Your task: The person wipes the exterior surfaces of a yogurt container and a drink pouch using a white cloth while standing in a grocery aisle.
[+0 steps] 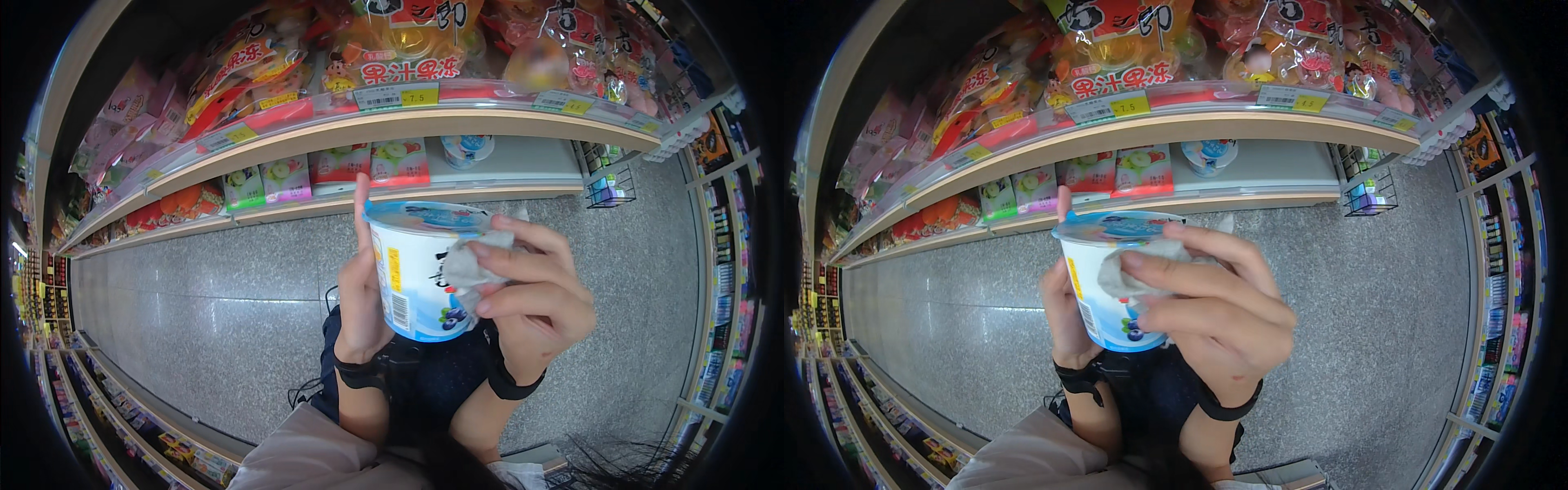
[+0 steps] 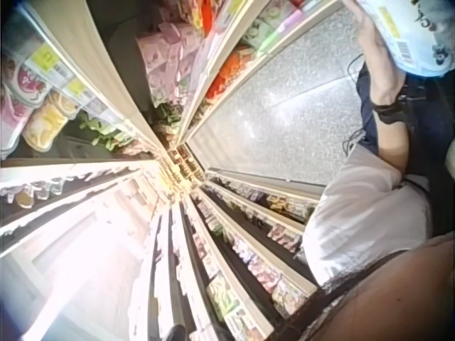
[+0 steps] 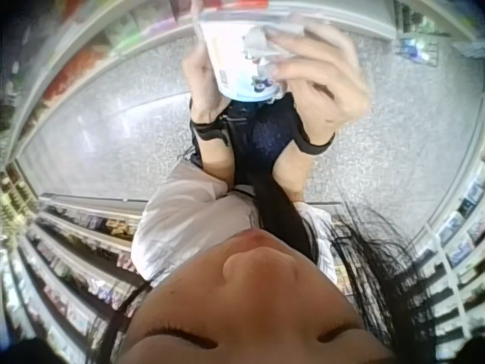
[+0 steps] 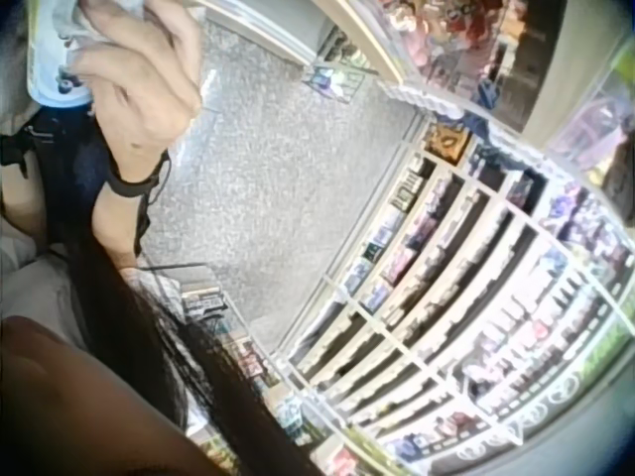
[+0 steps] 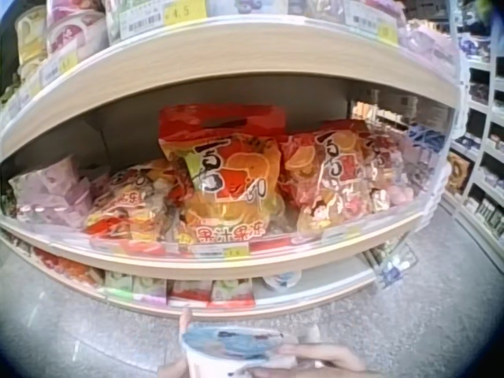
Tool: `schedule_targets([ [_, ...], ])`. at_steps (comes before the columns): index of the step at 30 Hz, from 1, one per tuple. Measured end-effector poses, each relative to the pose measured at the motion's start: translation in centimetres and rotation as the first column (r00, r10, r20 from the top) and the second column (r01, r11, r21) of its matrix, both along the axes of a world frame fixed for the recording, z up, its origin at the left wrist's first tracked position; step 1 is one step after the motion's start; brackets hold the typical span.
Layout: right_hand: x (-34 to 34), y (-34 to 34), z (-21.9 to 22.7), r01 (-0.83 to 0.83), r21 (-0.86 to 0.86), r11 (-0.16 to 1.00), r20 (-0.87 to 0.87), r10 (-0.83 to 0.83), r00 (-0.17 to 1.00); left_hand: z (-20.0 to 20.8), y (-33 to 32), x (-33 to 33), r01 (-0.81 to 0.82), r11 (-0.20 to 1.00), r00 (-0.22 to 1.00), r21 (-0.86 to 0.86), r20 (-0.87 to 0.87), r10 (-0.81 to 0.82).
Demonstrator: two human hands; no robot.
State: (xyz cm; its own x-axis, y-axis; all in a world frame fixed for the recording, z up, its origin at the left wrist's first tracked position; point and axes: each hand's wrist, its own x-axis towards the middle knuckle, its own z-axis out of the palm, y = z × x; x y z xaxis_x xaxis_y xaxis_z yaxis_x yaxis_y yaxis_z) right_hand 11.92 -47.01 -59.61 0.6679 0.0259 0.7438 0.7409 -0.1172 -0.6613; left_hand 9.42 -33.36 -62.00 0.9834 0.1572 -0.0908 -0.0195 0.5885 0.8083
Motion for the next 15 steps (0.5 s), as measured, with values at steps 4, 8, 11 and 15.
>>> schedule_targets([
  [4,-0.4,0.2,0.8,0.193,-0.164,0.967,0.107,-0.177,0.978,-0.7,-0.5,-0.4,0.011,0.997,0.994,0.083,0.105,-0.02],
  [8,-0.1,-0.4,0.7,0.155,-0.058,0.986,-0.013,-0.156,0.988,-1.2,0.5,-0.4,0.03,0.997,0.998,-0.064,0.059,-0.026],
  [11,-0.9,-1.5,1.3,-0.535,-0.154,0.831,-0.257,0.489,0.834,-1.5,1.1,-0.3,0.039,0.981,0.997,-0.191,0.072,-0.026],
  [15,-1.2,-1.1,1.2,-0.447,-0.175,0.878,-0.231,0.404,0.885,-1.7,1.4,-0.4,0.039,0.974,0.997,-0.224,0.077,-0.022],
])
